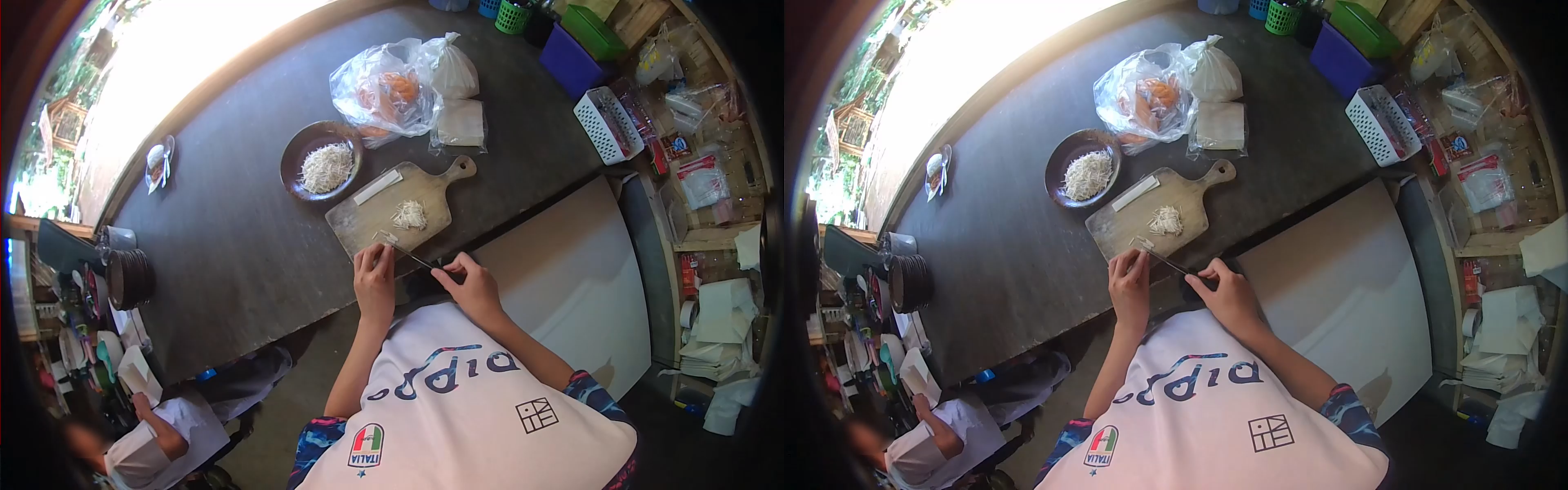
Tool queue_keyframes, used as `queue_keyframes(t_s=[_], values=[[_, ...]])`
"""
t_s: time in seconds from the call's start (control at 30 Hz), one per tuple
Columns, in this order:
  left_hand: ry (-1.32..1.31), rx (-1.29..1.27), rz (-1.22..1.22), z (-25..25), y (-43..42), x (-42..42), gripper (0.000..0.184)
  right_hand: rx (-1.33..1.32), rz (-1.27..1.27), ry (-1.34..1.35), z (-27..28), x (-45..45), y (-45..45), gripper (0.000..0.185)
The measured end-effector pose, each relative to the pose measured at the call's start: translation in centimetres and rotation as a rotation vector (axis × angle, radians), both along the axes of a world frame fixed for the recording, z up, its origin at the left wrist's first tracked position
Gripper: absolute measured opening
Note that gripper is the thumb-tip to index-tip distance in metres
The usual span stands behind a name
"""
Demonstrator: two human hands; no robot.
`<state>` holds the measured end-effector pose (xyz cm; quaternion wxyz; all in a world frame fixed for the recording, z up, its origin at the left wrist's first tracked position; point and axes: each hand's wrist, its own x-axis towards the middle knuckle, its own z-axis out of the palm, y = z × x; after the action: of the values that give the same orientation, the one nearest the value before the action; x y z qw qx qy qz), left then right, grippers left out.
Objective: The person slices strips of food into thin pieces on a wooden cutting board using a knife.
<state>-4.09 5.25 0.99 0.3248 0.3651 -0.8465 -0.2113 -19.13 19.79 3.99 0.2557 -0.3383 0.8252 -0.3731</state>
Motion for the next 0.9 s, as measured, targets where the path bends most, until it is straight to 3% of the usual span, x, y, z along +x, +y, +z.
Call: queue_keyframes(t_s=[0.9], values=[[0.011,0.032,-0.024,0.1,-0.1,0.4,0.022,0.02,0.024,0.047,1.1,0.6,-0.4,0.039]])
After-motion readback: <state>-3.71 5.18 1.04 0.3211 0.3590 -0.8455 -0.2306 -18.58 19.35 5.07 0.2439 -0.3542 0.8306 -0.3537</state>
